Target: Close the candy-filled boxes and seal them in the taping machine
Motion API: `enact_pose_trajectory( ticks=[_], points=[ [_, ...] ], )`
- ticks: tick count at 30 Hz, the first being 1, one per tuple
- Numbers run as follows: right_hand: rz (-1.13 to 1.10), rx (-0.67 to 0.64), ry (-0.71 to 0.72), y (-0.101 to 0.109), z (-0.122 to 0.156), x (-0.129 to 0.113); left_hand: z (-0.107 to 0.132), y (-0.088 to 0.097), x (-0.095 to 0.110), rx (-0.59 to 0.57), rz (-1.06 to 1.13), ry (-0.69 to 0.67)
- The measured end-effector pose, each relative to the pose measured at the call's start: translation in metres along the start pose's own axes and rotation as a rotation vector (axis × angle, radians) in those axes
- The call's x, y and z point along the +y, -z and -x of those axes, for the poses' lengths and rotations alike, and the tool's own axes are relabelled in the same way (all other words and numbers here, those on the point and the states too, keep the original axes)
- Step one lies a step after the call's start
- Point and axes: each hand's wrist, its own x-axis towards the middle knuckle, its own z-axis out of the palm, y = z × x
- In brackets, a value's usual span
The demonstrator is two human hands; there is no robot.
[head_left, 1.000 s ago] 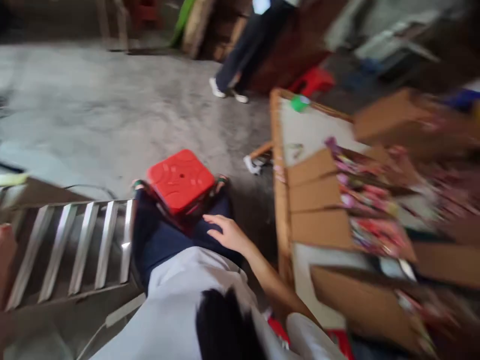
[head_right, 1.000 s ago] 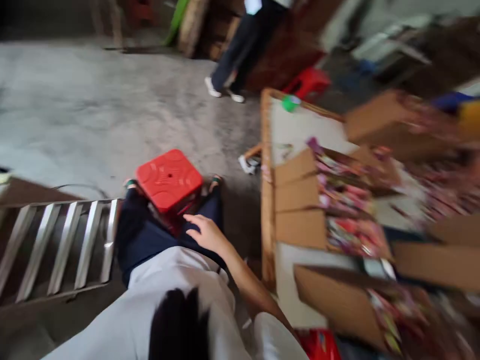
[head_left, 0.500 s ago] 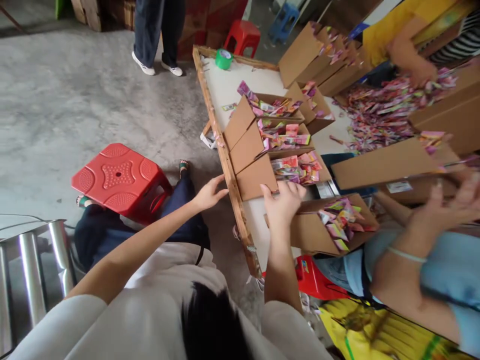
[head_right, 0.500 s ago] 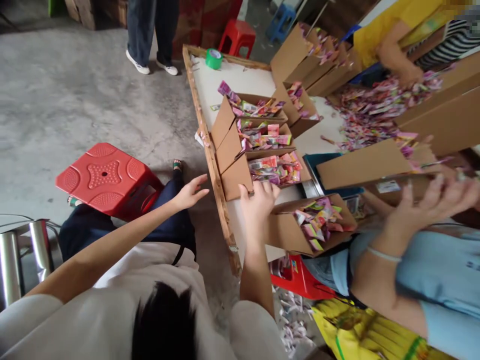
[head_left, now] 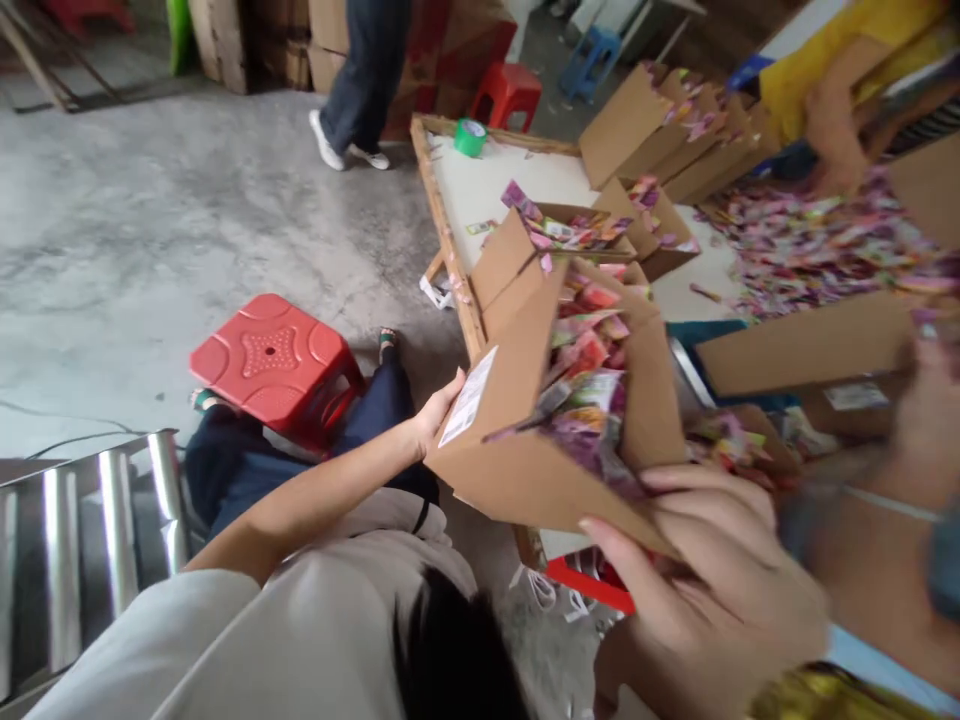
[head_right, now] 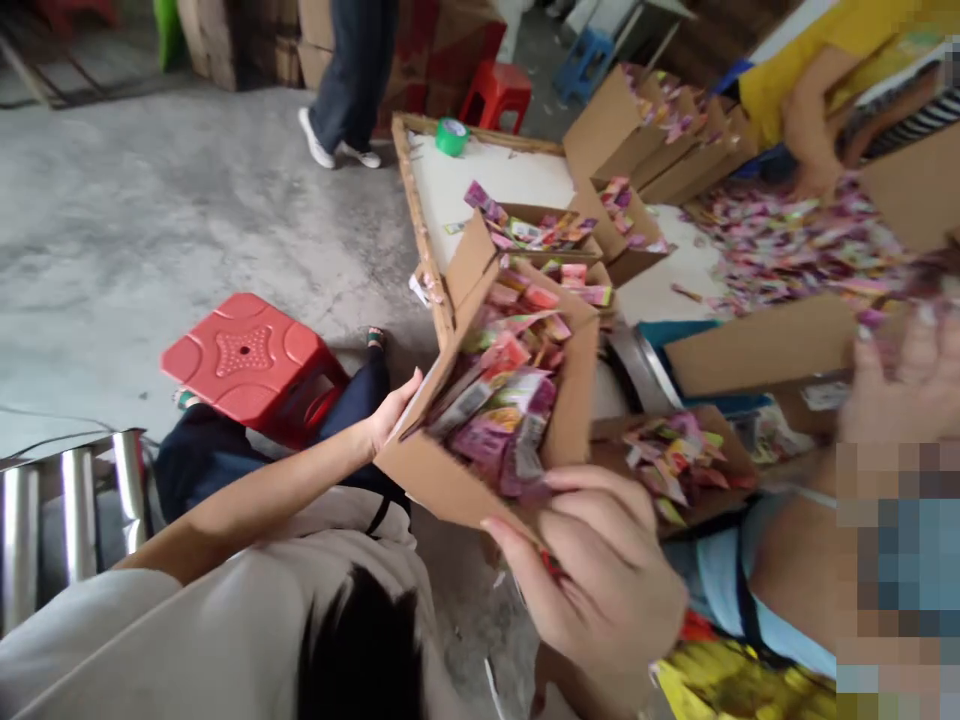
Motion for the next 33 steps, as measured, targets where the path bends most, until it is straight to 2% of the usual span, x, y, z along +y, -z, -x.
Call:
enact_pose_trajectory(
  ticks=[1,3,6,9,11,13,15,16,18,20,21,23,25,28,30,33],
  points=[
    [-0.081,-0.075,0.096,-0.015,-0.004,-0.002,0.019,0.016,0.005,0.049,0.050,-0.051],
    [-0.265,-0.164,0.273,-0.062,-0.015,-0.004,0.060,0.057,0.022,0.214,0.080,-0.214],
    [-0.527,-0.232,0.461,-0.162,-0.039,-0.017,0.118,0.131,0.051,0.546,0.020,-0.540],
    [-0.671,-0.397,0.579,-0.271,-0.066,-0.038,0.164,0.195,0.071,0.999,-0.108,-0.814],
    [-0.680,-0.579,0.637,-0.331,-0.081,-0.051,0.189,0.224,0.084,1.243,-0.154,-0.903],
    [-0.645,-0.770,0.686,-0.370,-0.090,-0.060,0.211,0.241,0.102,1.384,-0.147,-0.967],
    [-0.583,-0.874,0.715,-0.383,-0.093,-0.068,0.234,0.248,0.129,1.469,-0.202,-1.071],
    [-0.548,-0.869,0.709,-0.382,-0.092,-0.073,0.245,0.249,0.145,1.458,-0.284,-1.133],
    [-0.492,-0.788,0.664,-0.373,-0.087,-0.087,0.264,0.248,0.175,1.310,-0.575,-1.197],
    [-0.456,-0.737,0.603,-0.368,-0.080,-0.108,0.278,0.244,0.196,1.110,-0.933,-1.143],
    [-0.439,-0.759,0.572,-0.372,-0.077,-0.121,0.283,0.241,0.201,1.045,-1.075,-1.085],
    [-0.385,-0.872,0.489,-0.392,-0.074,-0.145,0.289,0.235,0.203,1.016,-1.284,-0.969],
    [-0.337,-0.974,0.405,-0.424,-0.071,-0.164,0.290,0.230,0.199,1.062,-1.456,-0.828],
    [-0.333,-1.014,0.369,-0.464,-0.067,-0.174,0.282,0.223,0.196,1.152,-1.700,-0.591],
    [-0.415,-1.020,0.343,-0.475,-0.064,-0.170,0.268,0.220,0.199,1.238,-1.761,-0.463],
    [-0.677,-0.953,0.183,-0.465,-0.066,-0.156,0.241,0.220,0.202,1.417,-1.700,-0.322]
  ],
)
